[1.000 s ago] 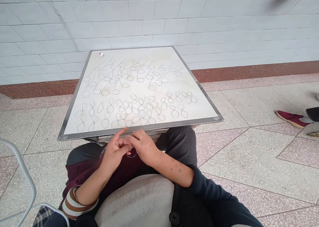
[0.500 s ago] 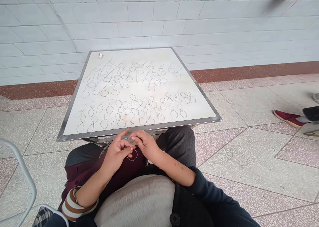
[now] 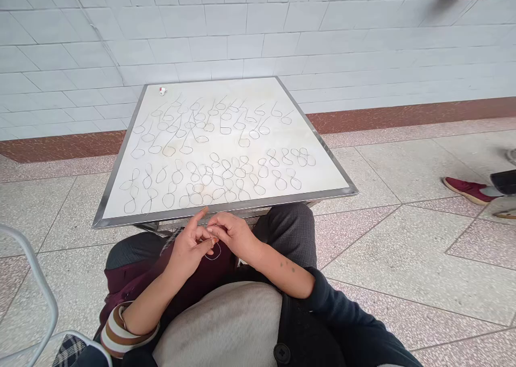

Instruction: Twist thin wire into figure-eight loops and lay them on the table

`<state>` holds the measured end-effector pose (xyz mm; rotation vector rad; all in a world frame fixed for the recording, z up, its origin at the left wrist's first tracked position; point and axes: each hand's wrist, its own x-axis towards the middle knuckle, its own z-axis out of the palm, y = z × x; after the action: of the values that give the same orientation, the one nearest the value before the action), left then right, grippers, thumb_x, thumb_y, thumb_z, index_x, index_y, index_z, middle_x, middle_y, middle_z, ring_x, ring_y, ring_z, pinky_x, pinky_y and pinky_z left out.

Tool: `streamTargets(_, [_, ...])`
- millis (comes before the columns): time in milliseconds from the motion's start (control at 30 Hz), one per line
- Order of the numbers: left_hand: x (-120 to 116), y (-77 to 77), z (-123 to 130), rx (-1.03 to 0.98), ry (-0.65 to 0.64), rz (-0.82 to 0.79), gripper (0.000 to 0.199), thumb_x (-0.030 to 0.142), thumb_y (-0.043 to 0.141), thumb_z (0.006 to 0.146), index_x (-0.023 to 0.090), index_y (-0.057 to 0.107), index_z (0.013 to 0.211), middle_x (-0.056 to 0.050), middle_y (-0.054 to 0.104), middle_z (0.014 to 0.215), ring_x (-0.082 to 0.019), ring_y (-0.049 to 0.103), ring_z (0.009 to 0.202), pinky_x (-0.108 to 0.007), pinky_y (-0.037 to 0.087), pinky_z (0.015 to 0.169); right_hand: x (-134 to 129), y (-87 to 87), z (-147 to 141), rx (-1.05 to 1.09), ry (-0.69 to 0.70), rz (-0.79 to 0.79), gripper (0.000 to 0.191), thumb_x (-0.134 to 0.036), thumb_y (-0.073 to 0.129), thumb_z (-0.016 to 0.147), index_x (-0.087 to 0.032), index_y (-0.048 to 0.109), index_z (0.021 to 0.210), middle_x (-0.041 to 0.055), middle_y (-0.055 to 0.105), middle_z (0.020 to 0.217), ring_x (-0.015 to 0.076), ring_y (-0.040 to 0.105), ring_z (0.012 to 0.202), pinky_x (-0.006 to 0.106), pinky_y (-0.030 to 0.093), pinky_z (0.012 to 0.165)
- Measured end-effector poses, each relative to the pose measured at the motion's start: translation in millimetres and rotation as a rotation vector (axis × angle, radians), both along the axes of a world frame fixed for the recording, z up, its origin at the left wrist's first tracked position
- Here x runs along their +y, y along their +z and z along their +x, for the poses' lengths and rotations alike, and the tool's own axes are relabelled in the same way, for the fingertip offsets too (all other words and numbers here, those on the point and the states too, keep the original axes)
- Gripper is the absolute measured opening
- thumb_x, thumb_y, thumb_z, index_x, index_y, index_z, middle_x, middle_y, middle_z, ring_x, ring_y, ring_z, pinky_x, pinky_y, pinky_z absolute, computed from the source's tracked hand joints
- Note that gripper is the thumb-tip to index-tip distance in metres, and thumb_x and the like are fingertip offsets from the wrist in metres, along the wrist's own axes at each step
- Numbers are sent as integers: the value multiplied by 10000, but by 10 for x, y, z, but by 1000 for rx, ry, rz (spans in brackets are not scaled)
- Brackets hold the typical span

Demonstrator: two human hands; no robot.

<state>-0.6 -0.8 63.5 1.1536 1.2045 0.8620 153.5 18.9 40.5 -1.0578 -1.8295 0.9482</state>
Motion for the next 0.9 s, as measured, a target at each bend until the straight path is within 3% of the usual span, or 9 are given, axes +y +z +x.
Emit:
streamTargets(233, [-35,-57,32,-3,-21,28,758,175,646,740,201,366,1445,61,556,623,-115,543,586,-277,568,603,18,-39,10,-54,-10,78,161,-223,526,928,-210,637,812,9,614,727,147,546,724,271,432,700])
streamTargets(333, [-35,-81,28,-57,-10,-13,818,179,665,736,181,303,1470,57,567,632,-127,571,603,-292,574,608,64,-32,43,1,22,5,132,-222,560,910,-208,652,816,8,626,751,141,558,727,266,437,700])
streamTargets(433, [-29,-83,14,-94,-4,-50,877,178,685,721,163,253,1485,48,580,645,-155,605,663,-302,579,604,117,-7,89,49,140,-91,97,-234,582,897,-210,675,885,13,631,813,130,572,741,254,445,694])
streamTargets(600, [-26,-64,2,-104,4,-80,872,178,684,715,160,266,1480,45,573,661,-175,639,722,-292,574,601,152,9,120,70,222,-133,105,-268,602,884,-211,688,908,-4,576,748,114,548,682,236,437,641])
streamTargets(733, [-23,-86,7,-133,12,-90,860,184,690,708,159,290,1469,38,580,670,-186,650,747,-287,569,591,133,7,87,77,213,-144,57,-230,625,868,-209,677,878,0,611,796,114,573,714,234,454,669])
streamTargets(900, [-4,-150,13,-179,50,-107,834,182,709,681,154,350,1434,33,610,686,-144,609,649,-289,568,580,106,35,42,-66,169,-46,73,-175,606,878,-208,670,870,12,626,818,131,588,776,251,453,725])
